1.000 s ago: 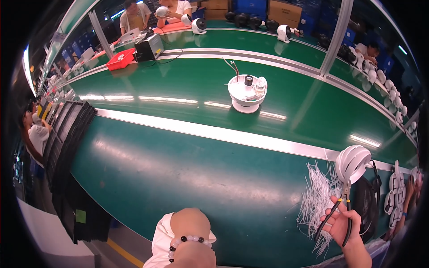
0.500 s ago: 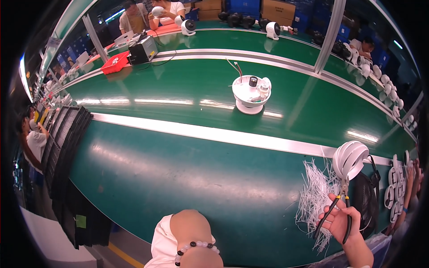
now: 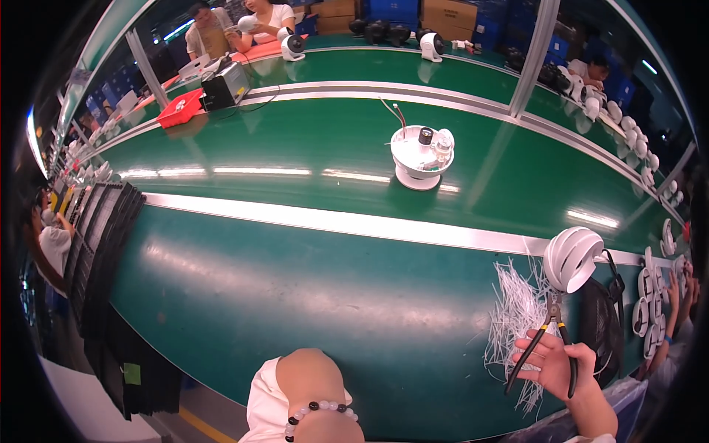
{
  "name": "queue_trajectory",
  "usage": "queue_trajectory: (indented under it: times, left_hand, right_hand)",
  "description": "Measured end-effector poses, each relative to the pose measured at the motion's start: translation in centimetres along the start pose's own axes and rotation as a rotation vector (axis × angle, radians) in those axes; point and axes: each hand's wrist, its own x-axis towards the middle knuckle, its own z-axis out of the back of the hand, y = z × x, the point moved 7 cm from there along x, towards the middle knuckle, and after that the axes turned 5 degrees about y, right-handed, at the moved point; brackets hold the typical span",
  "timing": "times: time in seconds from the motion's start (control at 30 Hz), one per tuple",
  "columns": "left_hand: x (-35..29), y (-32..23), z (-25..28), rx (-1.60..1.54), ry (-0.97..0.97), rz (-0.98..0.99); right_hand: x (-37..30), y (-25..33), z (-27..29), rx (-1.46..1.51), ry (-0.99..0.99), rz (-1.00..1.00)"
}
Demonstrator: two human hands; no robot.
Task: The person is trimming plastic components and assembling light fixture parts on an assembly line.
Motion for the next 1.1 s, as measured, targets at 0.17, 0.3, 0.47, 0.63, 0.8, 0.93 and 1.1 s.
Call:
queue_trajectory:
  times: [0.17, 0.3, 0.47, 0.63, 0.8, 0.93, 1.1]
  left_hand:
    - [0.6, -1.4, -0.1, -0.018, -0.004, -0.046]
    - [1.2, -1.0, -0.4, -0.075, 0.145, -0.087]
    - [1.4, -1.1, -0.9, -0.160, 0.348, -0.127]
    - [1.6, -0.4, -1.5, -0.349, 0.526, -0.094]
    - [1.4, -0.5, -0.7, -0.404, 0.509, 0.016]
    - [2.4, -1.4, 1.2, -0.416, 0.510, -0.199]
    - [3.1, -2.3, 2.4, -0.283, 0.576, -0.356]
  right_hand:
    - [-0.5, 0.2, -0.8, -0.004, 0.074, 0.031]
    - [-0.4, 0.0, -0.2, -0.023, 0.093, -0.001]
    - [-0.6, -0.5, 1.0, -0.063, 0.003, -0.084]
    - [-1.2, 0.6, -0.8, -0.198, 0.033, -0.054]
    - [1.7, 7.0, -5.8, -0.890, 0.139, 0.168]
    - [3.7, 14.5, -12.4, -1.957, 0.013, 1.086]
    - [12.9, 19.1, -17.0, -2.856, -0.362, 1.239]
